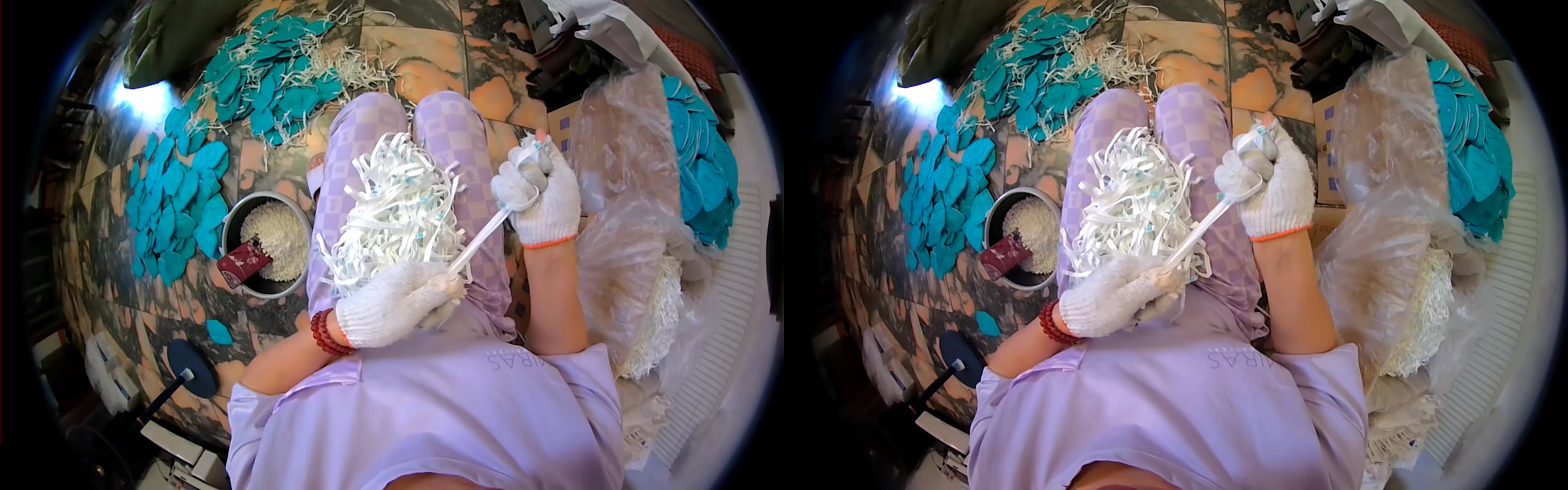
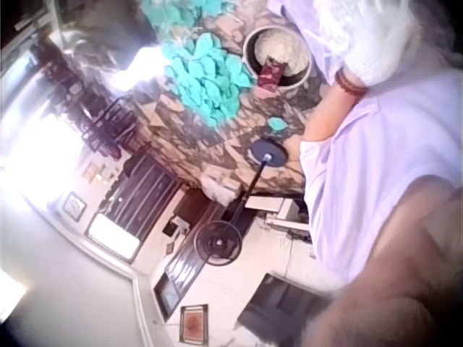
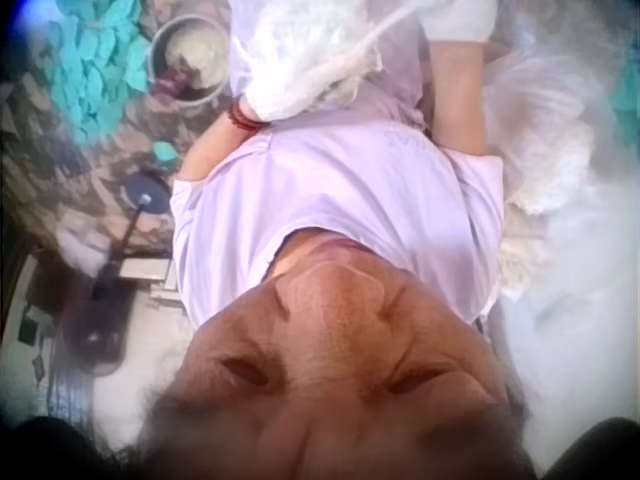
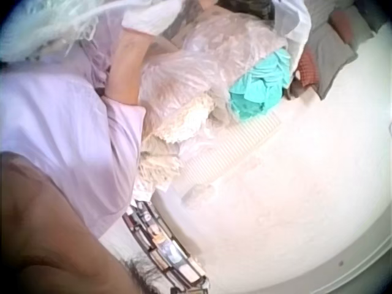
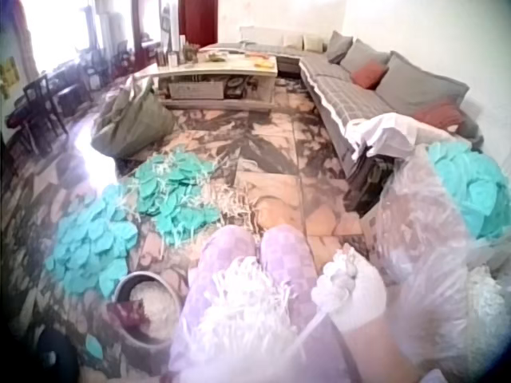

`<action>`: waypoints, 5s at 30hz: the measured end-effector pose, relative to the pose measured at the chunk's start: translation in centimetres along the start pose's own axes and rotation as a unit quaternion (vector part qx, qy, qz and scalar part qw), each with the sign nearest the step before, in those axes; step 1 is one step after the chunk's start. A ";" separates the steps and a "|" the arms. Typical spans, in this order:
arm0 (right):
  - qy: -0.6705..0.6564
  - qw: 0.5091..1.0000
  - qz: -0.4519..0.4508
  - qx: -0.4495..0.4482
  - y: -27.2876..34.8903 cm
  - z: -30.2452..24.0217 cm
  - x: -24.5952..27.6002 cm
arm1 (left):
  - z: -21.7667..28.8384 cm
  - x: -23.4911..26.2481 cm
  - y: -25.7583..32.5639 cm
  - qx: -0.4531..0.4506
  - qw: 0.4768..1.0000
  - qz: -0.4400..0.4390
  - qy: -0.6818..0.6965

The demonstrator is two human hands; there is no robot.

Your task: The person assembles masks by hand. They pick up white elastic straps from a pile on their lap and manipulate them, handling individual straps and placing them into a container or onto the floor.

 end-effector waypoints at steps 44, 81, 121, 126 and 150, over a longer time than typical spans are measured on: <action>0.037 0.976 -0.015 0.216 2.0 -14.0 4.0 | -2.1 -0.1 1.9 0.091 0.992 -0.007 0.085; 0.801 0.564 -0.158 0.126 6.4 4.5 -4.9 | -1.9 0.8 0.2 0.022 0.986 0.031 0.165; 0.152 0.966 -0.011 0.207 7.2 -1.5 -2.4 | -1.6 0.4 0.7 -0.008 1.000 0.020 0.018; 0.236 0.916 -0.050 0.319 9.0 -10.0 -0.3 | -3.0 0.9 1.7 0.034 0.999 0.004 0.010; 0.271 0.846 -0.124 0.441 10.2 -6.2 -8.4 | -4.2 1.8 -0.6 -0.054 0.948 0.105 0.297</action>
Point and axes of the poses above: each hand's wrist, its own y-axis away from the middle knuckle, its own x-axis out of the back of the hand, z = x × y, the point moved 2 cm from there along -y, towards the middle knuckle, and after that the axes turned 2 degrees about -z, right-handed, at the moved point
